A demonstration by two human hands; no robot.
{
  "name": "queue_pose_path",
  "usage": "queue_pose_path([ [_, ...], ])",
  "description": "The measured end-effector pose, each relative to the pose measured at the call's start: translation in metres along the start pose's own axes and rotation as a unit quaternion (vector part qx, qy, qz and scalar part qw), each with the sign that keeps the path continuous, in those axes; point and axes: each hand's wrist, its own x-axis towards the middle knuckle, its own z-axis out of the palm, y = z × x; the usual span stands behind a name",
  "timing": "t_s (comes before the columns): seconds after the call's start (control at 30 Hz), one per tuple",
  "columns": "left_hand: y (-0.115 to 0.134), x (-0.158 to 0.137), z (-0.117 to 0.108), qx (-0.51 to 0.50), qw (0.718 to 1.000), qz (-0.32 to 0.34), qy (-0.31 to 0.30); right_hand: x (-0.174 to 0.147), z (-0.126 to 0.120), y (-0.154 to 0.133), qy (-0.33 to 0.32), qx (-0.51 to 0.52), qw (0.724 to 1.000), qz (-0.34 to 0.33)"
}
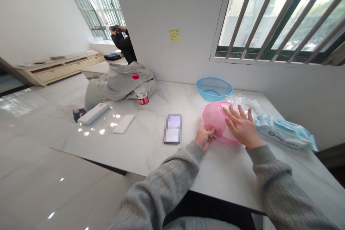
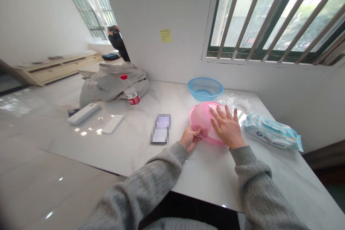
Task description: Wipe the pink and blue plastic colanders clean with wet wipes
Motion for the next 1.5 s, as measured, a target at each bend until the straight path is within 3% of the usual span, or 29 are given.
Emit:
queue_pose_path([
  [0.17,0.000,0.000,0.000,-0.002,1.000,-0.006,-0.007,0.003,-0.002,0.002,-0.035,0.109,0.993,-0.042],
  [0.33,0.001,0.001,-0.001,-0.001,1.000,-0.003,-0.008,0.006,-0.011,0.001,-0.041,0.162,0.985,-0.034],
  [0.5,0.002,0.000,0.001,0.008,1.000,-0.005,-0.011,0.006,-0.014,-0.001,0.000,0.096,0.995,-0.001],
  [0.63,0.003,-0.001,0.002,-0.002,1.000,-0.006,-0.004,0.003,-0.004,-0.003,-0.020,0.058,0.997,0.039],
  [0.97,0.001,-0.002,0.001,0.001,1.000,-0.011,-0.012,0.003,-0.004,0.004,-0.063,0.085,0.993,0.053],
  [1.5,0.000,-0.003,0.001,-0.012,1.000,-0.006,-0.018,-0.004,-0.004,0.006,-0.045,0.102,0.992,0.058],
])
